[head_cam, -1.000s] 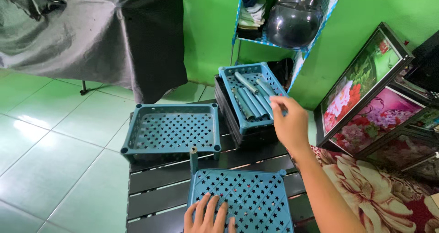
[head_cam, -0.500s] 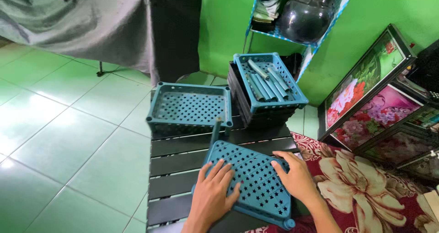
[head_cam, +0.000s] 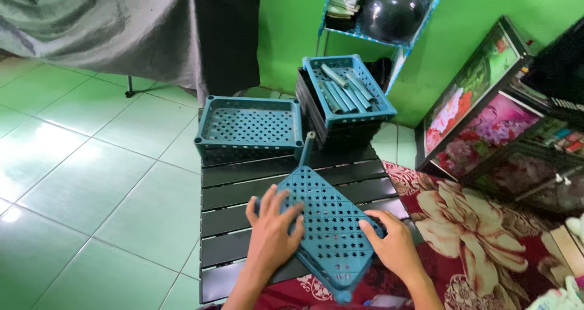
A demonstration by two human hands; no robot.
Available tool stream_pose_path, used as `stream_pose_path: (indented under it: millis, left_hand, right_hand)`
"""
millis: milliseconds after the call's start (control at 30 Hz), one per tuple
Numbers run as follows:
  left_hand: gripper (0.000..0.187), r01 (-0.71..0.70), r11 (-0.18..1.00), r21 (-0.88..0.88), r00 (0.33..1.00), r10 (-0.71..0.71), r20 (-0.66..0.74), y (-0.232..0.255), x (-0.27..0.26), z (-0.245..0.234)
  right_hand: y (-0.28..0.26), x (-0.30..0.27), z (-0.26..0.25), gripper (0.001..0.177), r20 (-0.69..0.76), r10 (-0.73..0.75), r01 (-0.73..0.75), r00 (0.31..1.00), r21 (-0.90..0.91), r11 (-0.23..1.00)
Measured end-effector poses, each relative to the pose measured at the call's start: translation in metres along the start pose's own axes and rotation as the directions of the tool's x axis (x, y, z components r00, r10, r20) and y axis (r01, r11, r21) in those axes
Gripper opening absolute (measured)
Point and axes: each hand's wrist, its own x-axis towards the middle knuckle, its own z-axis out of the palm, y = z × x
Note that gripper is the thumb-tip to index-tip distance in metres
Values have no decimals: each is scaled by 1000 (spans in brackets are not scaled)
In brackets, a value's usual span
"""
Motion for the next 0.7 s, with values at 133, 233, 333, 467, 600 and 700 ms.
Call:
stream_pose_path:
  millis: [133,233,333,467,600,700]
  left_hand:
    - [25,158,987,15,986,-158,48,-5,4,3]
    - [21,208,977,34,972,-211,101,-10,8,9]
    - [23,208,977,-38,968,-200,149,-17,13,10]
    - [37,207,978,-21,936,-192,295,-22,22,8]
    - [62,20,995,98,941,-52,335,-22,36,15]
    - [67,45,947,319,856,-201,476,-17,52,23]
  right_hand:
    - [1,-17,7,40,20,133,-134,991,37,990]
    - [-4,-25,7,45,126,252,-258,960,35,966]
    - [-15,-29,9,48,192,302,-323,934,90,942]
    - [-26,-34,19,48,128,270,-288,954,151,946]
    - [-33,-40,36,52,267,256,-356,929,454,817]
    - [-36,-44,46,53,347,202,-377,916,572,728]
